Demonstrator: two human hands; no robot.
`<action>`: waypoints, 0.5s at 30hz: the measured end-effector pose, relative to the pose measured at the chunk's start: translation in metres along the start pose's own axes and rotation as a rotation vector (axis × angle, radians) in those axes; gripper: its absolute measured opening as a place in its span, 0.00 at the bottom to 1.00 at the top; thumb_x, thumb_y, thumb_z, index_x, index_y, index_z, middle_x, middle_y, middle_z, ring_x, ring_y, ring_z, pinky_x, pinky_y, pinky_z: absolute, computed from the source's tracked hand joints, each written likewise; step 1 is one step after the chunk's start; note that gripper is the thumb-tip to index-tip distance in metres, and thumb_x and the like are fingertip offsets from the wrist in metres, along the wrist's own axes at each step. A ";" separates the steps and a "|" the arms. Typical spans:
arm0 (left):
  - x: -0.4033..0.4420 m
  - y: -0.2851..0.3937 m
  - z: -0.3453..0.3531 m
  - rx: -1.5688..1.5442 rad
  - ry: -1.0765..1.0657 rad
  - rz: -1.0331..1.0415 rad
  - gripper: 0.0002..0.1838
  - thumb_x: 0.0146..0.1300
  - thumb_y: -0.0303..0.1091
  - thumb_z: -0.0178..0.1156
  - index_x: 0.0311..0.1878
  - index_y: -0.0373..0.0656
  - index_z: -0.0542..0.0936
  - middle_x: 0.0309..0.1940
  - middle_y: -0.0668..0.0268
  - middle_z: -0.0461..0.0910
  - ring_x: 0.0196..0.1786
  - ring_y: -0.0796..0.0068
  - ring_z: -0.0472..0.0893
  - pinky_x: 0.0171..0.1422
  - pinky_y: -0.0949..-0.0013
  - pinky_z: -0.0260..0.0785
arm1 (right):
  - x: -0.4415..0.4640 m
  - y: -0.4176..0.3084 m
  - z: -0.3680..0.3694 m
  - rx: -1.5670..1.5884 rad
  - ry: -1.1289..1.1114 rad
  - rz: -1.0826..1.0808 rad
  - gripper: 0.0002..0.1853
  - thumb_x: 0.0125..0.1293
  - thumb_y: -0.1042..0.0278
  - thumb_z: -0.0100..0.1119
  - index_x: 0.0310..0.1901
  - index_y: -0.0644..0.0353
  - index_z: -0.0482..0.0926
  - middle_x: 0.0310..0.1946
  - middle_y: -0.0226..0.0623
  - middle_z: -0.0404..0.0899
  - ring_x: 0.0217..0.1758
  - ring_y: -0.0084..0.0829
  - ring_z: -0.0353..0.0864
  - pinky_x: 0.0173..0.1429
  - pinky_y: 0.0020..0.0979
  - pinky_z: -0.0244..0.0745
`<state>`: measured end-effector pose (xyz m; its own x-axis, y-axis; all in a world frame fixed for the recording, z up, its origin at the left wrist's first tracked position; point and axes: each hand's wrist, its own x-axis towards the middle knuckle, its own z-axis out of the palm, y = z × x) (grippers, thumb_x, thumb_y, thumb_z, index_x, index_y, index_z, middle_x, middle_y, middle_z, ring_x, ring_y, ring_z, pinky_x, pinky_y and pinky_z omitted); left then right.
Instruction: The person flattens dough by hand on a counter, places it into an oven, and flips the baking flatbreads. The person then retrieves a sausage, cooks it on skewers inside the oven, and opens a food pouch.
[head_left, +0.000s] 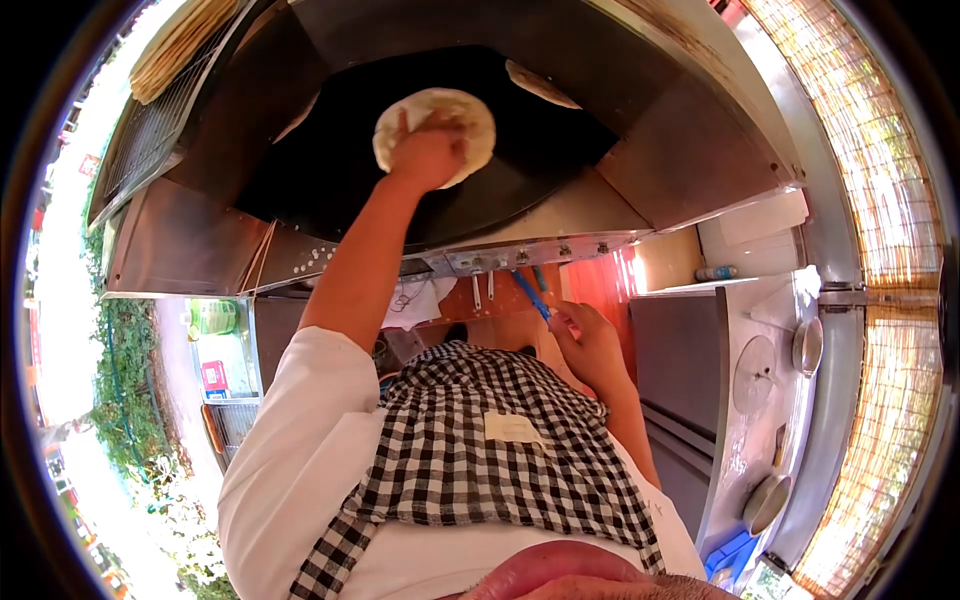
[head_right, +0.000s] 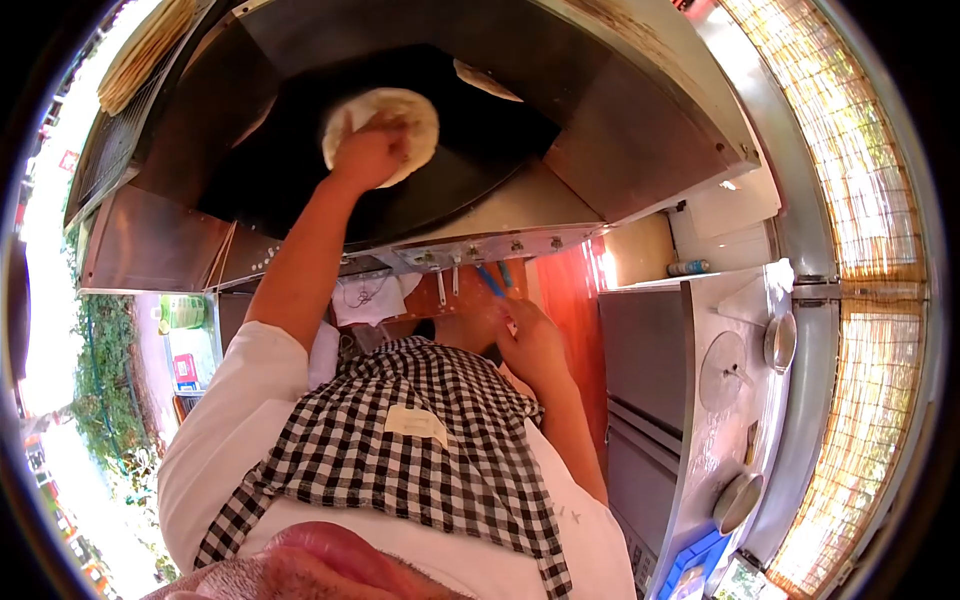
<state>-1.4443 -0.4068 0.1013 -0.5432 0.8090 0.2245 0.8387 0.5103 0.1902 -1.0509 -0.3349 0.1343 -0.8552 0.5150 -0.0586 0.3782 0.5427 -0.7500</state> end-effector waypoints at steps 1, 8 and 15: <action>0.007 0.020 -0.001 -0.017 -0.053 0.033 0.19 0.73 0.47 0.52 0.58 0.56 0.87 0.59 0.69 0.85 0.78 0.65 0.68 0.84 0.32 0.32 | -0.001 -0.002 -0.001 -0.010 -0.002 -0.001 0.16 0.70 0.67 0.64 0.57 0.62 0.84 0.41 0.48 0.85 0.43 0.41 0.87 0.50 0.36 0.81; 0.037 0.095 0.006 -0.043 -0.202 0.189 0.22 0.76 0.45 0.46 0.65 0.58 0.83 0.62 0.72 0.84 0.81 0.71 0.62 0.87 0.37 0.25 | -0.021 0.008 -0.010 0.001 0.040 0.024 0.16 0.69 0.68 0.65 0.57 0.61 0.84 0.39 0.46 0.85 0.42 0.40 0.87 0.49 0.36 0.80; 0.050 0.120 0.012 -0.005 -0.230 0.184 0.23 0.75 0.45 0.45 0.67 0.59 0.81 0.59 0.70 0.85 0.80 0.70 0.64 0.86 0.34 0.25 | -0.039 0.024 -0.021 0.028 0.074 0.016 0.16 0.68 0.68 0.65 0.55 0.63 0.83 0.39 0.45 0.85 0.40 0.41 0.86 0.47 0.37 0.81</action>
<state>-1.3703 -0.3021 0.1238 -0.3584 0.9330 0.0330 0.9218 0.3480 0.1710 -1.0007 -0.3277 0.1327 -0.8204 0.5713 -0.0228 0.3807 0.5160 -0.7673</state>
